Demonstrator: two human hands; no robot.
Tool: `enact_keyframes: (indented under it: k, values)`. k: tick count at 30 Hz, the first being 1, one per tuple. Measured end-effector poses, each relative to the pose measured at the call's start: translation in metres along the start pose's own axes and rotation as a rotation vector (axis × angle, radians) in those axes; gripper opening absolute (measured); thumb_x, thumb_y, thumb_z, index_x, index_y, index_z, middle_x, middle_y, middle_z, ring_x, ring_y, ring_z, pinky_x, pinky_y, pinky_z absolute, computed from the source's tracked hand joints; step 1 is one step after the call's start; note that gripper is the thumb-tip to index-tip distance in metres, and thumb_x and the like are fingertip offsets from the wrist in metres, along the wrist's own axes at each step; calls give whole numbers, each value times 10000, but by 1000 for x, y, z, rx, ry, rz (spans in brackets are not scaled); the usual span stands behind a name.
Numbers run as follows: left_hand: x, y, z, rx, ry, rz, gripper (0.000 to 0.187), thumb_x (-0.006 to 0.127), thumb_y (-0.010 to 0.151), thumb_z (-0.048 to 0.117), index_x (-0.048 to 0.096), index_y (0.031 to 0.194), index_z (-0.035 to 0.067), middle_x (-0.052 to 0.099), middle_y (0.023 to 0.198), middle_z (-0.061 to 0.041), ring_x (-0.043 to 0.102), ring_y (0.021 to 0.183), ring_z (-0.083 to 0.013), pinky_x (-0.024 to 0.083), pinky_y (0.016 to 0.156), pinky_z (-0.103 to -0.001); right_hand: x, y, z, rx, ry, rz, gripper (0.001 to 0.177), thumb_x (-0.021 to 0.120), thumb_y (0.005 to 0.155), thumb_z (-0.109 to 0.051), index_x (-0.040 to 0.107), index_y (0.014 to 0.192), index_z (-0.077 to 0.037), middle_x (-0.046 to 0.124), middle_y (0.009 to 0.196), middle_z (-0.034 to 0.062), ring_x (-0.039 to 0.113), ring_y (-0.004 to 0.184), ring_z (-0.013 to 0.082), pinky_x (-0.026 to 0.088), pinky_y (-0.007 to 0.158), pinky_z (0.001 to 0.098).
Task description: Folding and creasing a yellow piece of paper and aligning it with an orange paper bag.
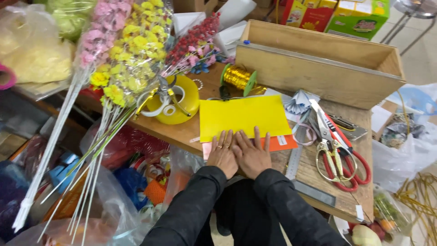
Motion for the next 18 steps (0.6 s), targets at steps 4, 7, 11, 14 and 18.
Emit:
enact_keyframes:
  k: [4,7,11,14,18]
  values:
    - [-31,-8,2,2,-4,10,767,249,1069,658,159,1699,229,96,1768,-104,65,1608,-395,-47,1275,-589,1,2,64,10,-168,281,590,190,1129,-587,312,1655,-350,332,1698,-120,125,1607,384,-27,1266,684]
    - [-33,-25,-22,-62,22,-123,855,146,1023,767,126,1695,238,49,1772,-109,18,1617,-382,-41,1285,-598,1,-11,147,194,-192,84,698,91,1095,-670,213,1690,-325,301,1712,-121,68,1618,418,-54,1280,673]
    - [-48,-39,-48,-170,96,-156,884,209,1015,778,107,1701,229,83,1772,-112,46,1623,-371,-16,1289,-591,3,-14,177,207,-242,-18,745,-44,1076,-714,124,1700,-344,177,1741,-150,-95,1617,384,-207,1265,608]
    - [-41,-36,-58,-187,95,-153,861,169,1019,774,117,1700,250,54,1779,-75,35,1626,-350,-41,1293,-582,7,-12,178,227,-287,-71,746,-20,1076,-695,125,1700,-311,153,1753,-119,-134,1615,384,-236,1258,603]
    - [-34,-31,-64,-199,107,-136,826,206,1026,757,174,1689,265,108,1770,-73,56,1622,-362,-47,1284,-602,-5,-21,168,229,-185,19,713,78,1095,-669,201,1698,-310,230,1747,-45,-79,1625,409,-161,1273,628]
Point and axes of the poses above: each hand's wrist, its own y-axis towards the middle knuckle, its own x-axis out of the palm, z = x × y, the point moved 10 cm from there along y, towards the middle knuckle
